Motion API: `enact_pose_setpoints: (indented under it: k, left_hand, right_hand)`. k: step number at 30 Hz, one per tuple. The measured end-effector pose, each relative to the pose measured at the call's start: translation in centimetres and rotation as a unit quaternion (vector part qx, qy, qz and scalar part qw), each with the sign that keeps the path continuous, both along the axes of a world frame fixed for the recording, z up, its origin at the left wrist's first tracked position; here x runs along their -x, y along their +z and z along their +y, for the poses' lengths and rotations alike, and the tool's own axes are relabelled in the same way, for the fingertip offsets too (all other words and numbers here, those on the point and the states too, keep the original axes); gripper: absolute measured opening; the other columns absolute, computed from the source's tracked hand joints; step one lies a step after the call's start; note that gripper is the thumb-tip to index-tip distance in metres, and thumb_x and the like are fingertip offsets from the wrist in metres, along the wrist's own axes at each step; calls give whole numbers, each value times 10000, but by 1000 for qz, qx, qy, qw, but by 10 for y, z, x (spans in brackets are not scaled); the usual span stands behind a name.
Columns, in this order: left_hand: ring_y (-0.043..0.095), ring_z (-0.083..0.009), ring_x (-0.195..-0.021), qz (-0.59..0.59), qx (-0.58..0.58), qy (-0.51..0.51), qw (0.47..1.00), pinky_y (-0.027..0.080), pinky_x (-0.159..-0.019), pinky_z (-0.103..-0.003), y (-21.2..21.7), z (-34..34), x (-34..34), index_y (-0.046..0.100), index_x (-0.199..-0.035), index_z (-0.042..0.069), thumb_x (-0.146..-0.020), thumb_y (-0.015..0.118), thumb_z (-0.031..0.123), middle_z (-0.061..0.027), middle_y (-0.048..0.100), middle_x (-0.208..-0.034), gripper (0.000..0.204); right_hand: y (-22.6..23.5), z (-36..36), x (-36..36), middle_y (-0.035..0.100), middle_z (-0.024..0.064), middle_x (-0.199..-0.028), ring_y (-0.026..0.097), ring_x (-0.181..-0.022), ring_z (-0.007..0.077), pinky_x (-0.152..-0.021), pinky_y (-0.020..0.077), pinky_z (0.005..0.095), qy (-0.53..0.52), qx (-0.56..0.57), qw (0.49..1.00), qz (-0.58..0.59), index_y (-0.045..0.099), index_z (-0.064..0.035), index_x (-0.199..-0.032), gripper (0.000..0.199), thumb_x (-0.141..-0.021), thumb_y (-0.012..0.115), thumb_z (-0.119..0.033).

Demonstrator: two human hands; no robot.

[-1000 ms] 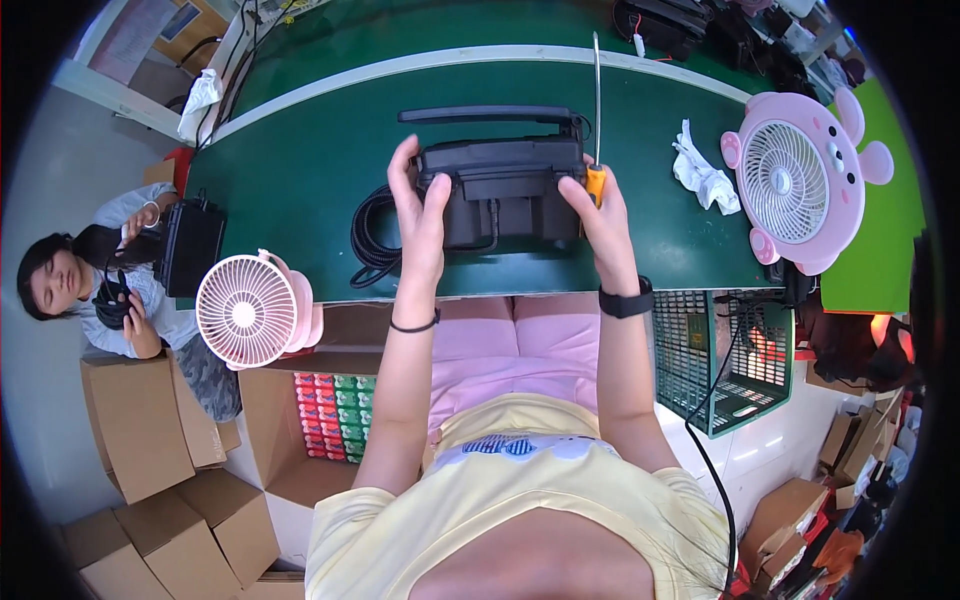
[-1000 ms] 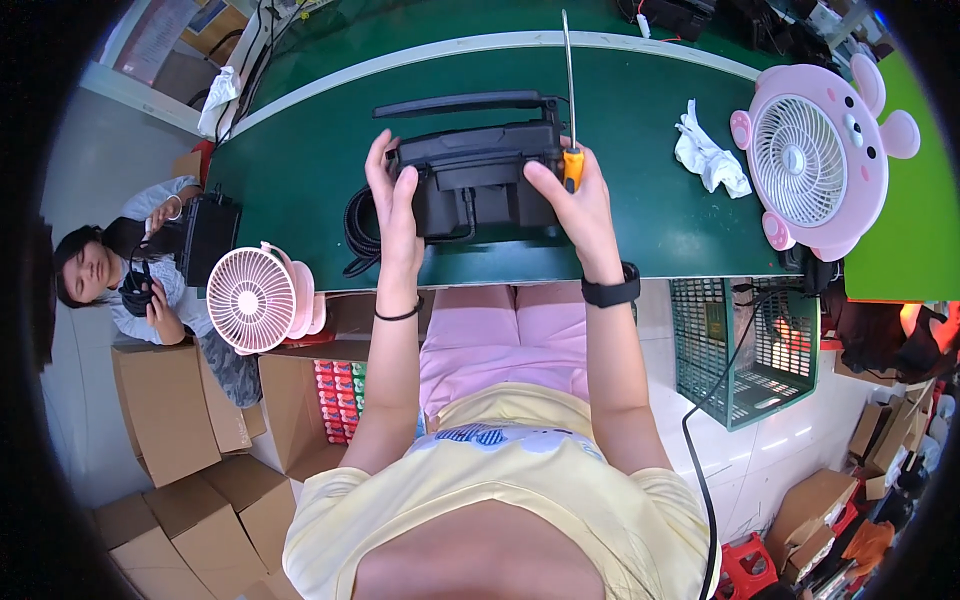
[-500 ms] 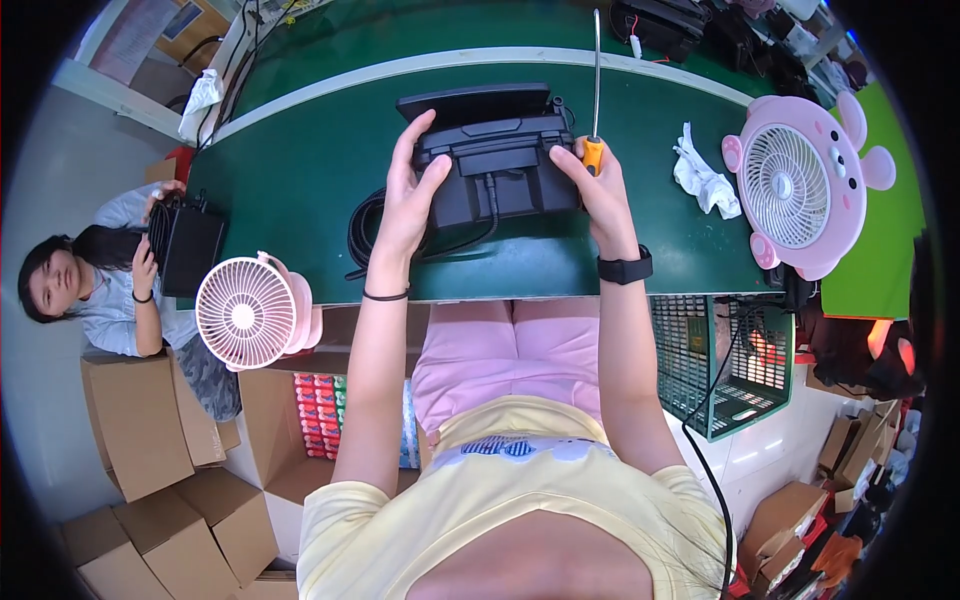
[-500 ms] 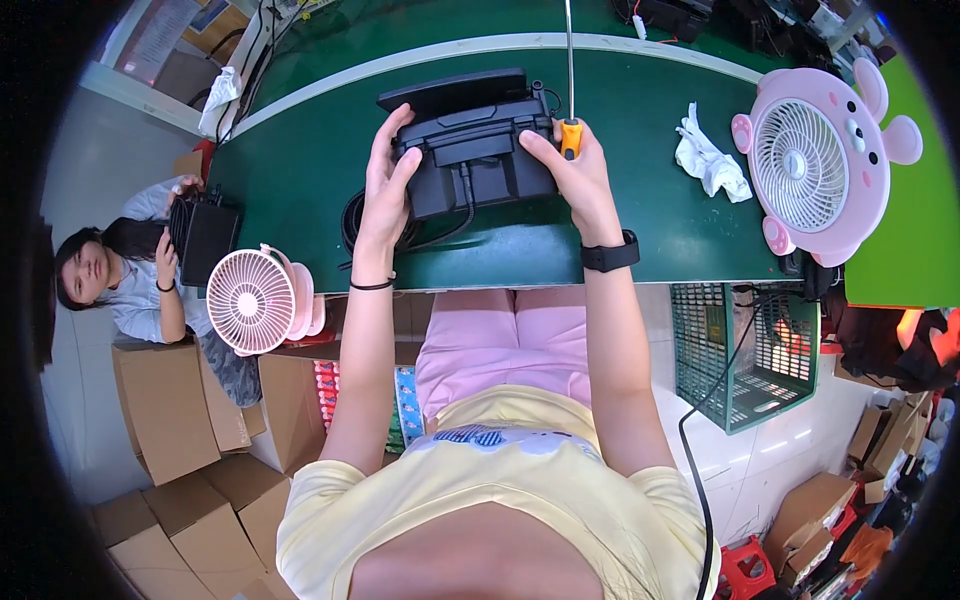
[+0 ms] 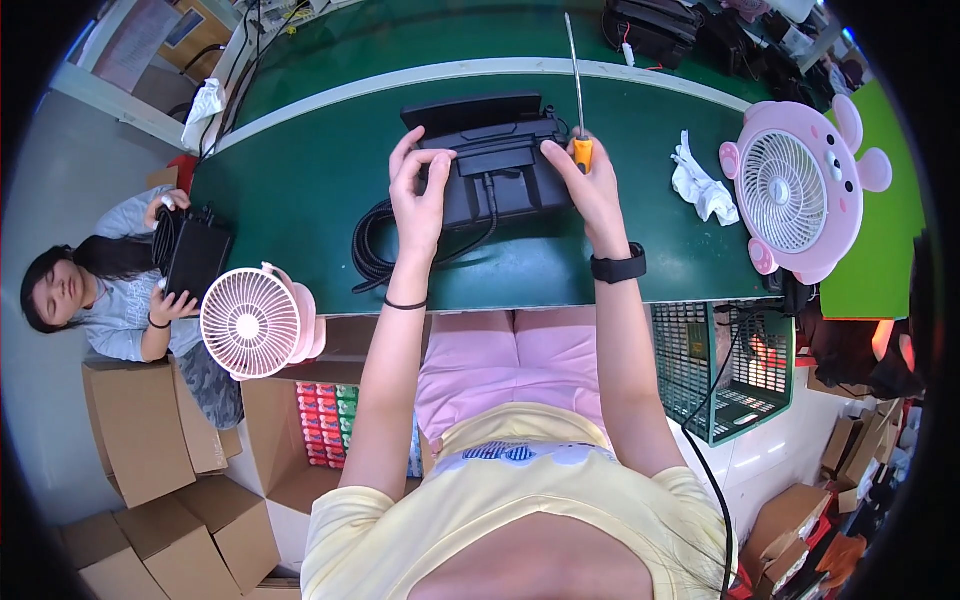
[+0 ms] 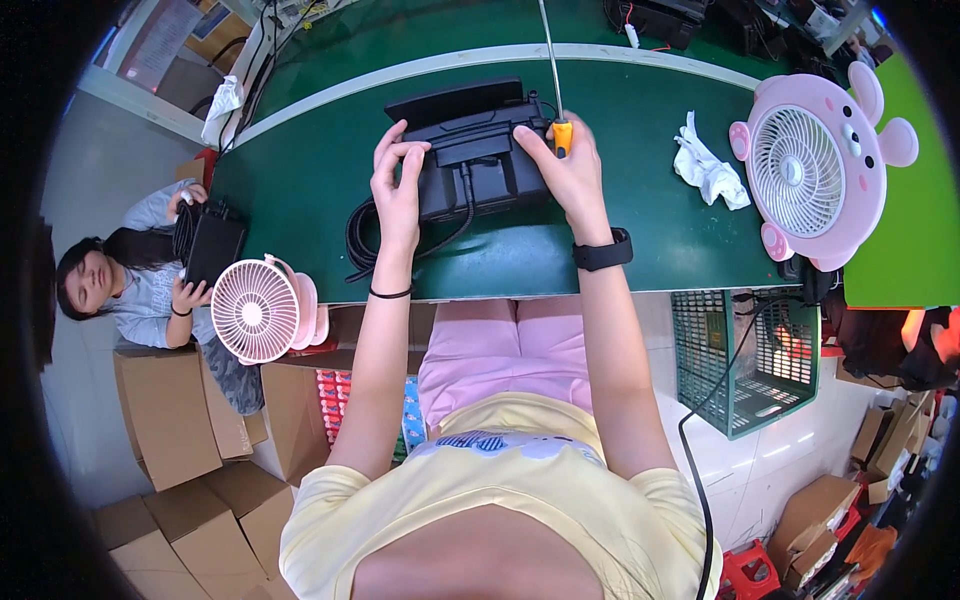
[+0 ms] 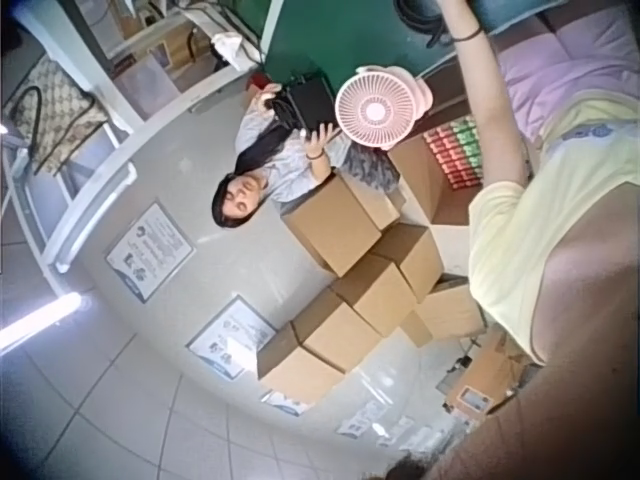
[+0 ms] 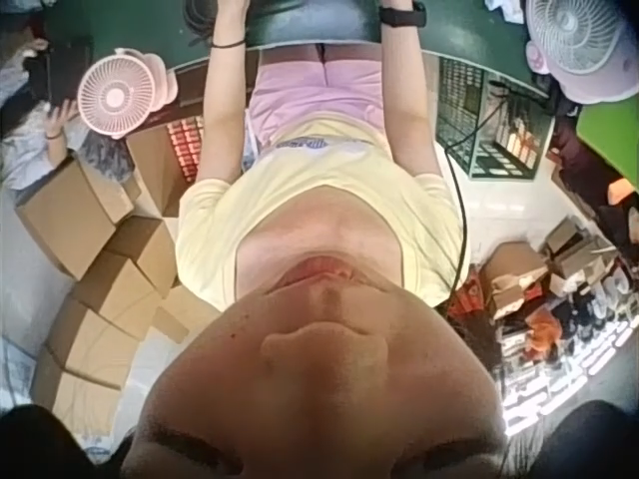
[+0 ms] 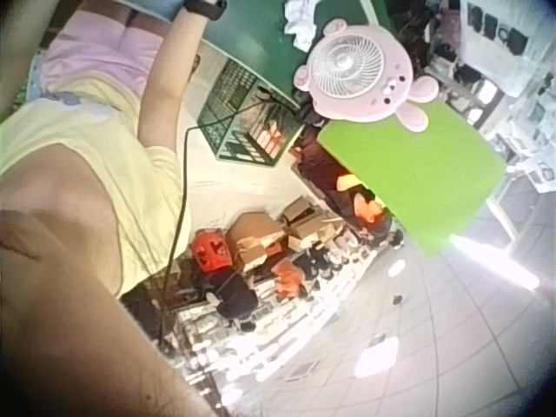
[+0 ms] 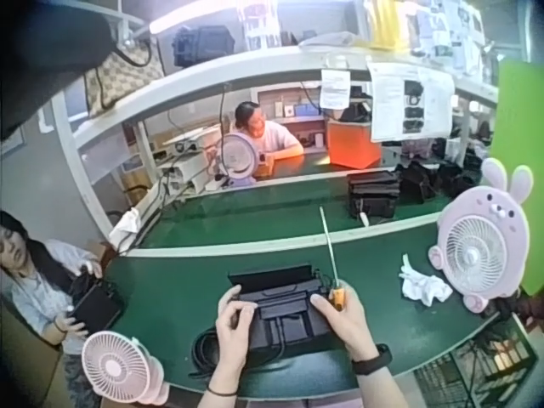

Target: Assembling electronic internal components and a solar panel into a plastic enclosure using a screwdriver.

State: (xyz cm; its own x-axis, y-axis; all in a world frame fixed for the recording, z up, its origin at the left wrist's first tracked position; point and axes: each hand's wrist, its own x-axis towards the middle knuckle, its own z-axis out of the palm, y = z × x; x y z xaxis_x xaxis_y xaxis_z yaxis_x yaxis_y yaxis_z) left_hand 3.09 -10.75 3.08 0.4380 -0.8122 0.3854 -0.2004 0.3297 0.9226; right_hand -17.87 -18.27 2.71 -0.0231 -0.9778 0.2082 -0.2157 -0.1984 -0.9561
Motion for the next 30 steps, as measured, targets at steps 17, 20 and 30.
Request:
enact_pose_setpoints:
  k: [17,20,30]
  left_hand:
    - [635,-238,-1056,-495,100,225,833,438,-981,-432,27,11,8,730,-964,100,-819,764,123,-34,715,-982,151]
    - [615,-260,-1128,-592,52,215,775,438,-1018,-433,30,27,10,712,-1123,74,-885,689,174,-68,699,-1119,259]
    - [658,-206,-1092,-689,28,239,684,456,-1017,-377,29,37,18,711,-1151,49,-900,687,168,-79,718,-1141,279]
  right_hand:
    - [58,51,-12,716,80,-1050,703,-999,256,-691,564,314,-16,287,879,380,564,-52,-930,198,-884,725,-158]
    - [54,55,-15,717,106,-1080,697,-1043,268,-736,583,324,-9,350,842,410,562,-50,-937,183,-907,701,-165]
    - [50,56,-18,692,219,-1159,675,-1128,304,-801,597,293,8,357,806,473,542,-43,-906,119,-939,619,-129]
